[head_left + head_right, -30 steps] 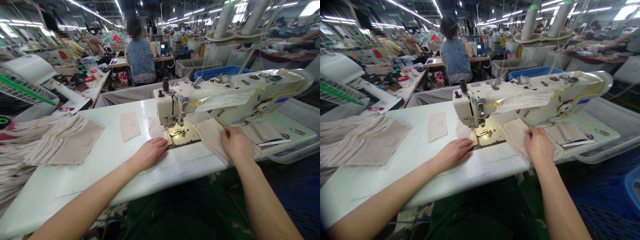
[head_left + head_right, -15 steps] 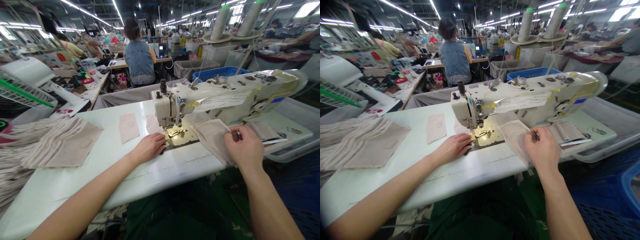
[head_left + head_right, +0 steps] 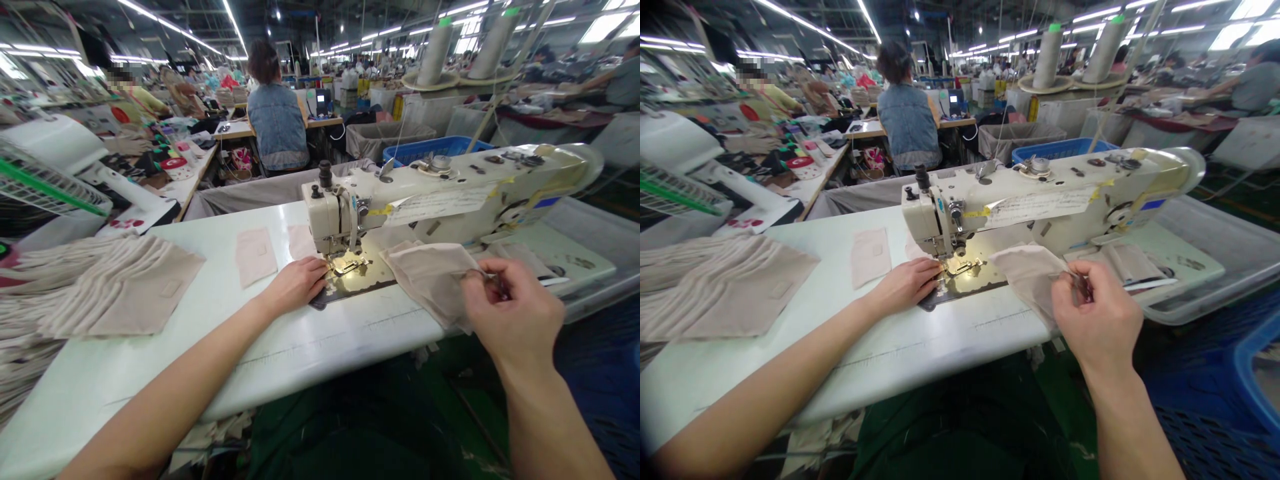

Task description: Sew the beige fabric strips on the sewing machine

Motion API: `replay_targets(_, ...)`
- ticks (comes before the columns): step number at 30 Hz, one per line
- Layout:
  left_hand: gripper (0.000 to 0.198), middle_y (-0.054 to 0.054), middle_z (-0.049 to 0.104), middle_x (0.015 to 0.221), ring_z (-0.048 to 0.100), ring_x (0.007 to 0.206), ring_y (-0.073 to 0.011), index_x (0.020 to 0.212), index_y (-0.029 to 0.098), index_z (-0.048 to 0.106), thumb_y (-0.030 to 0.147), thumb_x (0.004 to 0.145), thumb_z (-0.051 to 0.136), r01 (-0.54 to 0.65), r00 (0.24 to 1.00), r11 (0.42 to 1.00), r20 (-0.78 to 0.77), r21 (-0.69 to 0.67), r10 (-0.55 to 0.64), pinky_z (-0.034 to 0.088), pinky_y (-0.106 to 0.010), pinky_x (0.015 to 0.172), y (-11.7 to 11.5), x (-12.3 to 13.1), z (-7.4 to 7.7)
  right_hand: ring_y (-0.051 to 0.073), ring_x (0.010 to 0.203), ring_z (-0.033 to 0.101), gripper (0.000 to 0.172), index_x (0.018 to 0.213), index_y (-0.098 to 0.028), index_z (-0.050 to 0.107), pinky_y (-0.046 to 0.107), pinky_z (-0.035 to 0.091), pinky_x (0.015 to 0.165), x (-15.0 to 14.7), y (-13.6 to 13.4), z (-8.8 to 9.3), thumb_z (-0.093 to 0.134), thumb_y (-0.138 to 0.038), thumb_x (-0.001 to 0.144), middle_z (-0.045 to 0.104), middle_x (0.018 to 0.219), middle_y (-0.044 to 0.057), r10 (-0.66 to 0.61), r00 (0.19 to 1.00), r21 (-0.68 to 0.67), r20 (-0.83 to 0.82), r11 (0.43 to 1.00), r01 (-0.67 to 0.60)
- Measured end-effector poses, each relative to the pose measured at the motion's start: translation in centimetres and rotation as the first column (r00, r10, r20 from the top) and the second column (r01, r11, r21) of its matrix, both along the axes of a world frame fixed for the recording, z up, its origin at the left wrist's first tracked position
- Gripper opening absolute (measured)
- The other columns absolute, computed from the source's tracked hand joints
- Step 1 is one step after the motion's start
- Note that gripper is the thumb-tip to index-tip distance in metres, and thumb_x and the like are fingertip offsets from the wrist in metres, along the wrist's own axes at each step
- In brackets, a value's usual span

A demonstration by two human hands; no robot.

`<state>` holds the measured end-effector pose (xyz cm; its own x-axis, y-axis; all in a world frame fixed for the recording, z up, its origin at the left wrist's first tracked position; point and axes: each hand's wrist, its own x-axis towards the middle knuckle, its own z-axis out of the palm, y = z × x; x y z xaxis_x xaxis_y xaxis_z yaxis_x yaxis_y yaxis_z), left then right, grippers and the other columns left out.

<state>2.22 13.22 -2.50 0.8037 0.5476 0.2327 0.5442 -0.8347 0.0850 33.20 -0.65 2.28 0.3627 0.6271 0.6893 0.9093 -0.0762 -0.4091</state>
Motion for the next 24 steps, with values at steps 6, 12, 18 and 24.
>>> replay_targets(6,0.033,-0.012,0.066,0.117,0.061,0.11,-0.0239,0.118,0.016,0.064,0.031,0.103,0.04,-0.03,1.0,1.0,0.006,-0.003,0.03,0.053,-0.041,0.097,0.2,0.1,-0.2,0.016,0.051,0.049,0.016,0.082,-0.022,0.063,0.028,0.04,0.054,-1.0,-1.1,0.4,0.058,-0.037,0.085,0.052,0.057,-0.003,0.105,0.986,0.018,-0.131,0.994,-0.104)
replay_targets(12,0.033,-0.013,0.065,0.121,0.06,0.115,-0.0245,0.12,0.015,0.064,0.03,0.102,0.04,-0.019,0.998,1.0,0.065,-0.002,0.02,0.052,-0.043,0.1,0.2,0.0,-0.8,0.015,0.052,0.051,0.017,0.082,-0.023,0.064,0.026,0.042,0.051,-2.8,-2.0,0.1,0.06,-0.039,0.085,0.056,0.061,-0.002,0.169,0.946,-0.033,-0.275,0.982,-0.185)
replay_targets(18,0.037,-0.016,0.062,0.131,0.056,0.124,-0.0262,0.128,0.013,0.059,0.032,0.102,0.042,-0.092,0.99,0.996,0.106,0.0,0.091,0.048,-0.045,0.107,-0.2,-0.1,-1.4,0.014,0.051,0.051,0.025,0.086,-0.022,0.064,0.023,0.042,0.049,-5.5,-2.1,-1.4,0.059,-0.046,0.088,0.054,0.058,-0.005,0.283,0.772,-0.1,-0.57,0.908,-0.406)
replay_targets(24,0.039,-0.015,0.059,0.137,0.054,0.129,-0.0273,0.132,0.016,0.056,0.034,0.1,0.044,-0.116,0.988,0.993,0.099,-0.037,0.119,0.046,-0.048,0.108,0.1,-0.4,-2.1,0.017,0.065,0.06,0.022,0.089,-0.022,0.063,0.024,0.048,0.062,-8.6,-2.4,-3.3,0.054,-0.042,0.093,0.063,0.071,-0.001,0.42,0.649,-0.143,-0.635,0.761,-0.632)
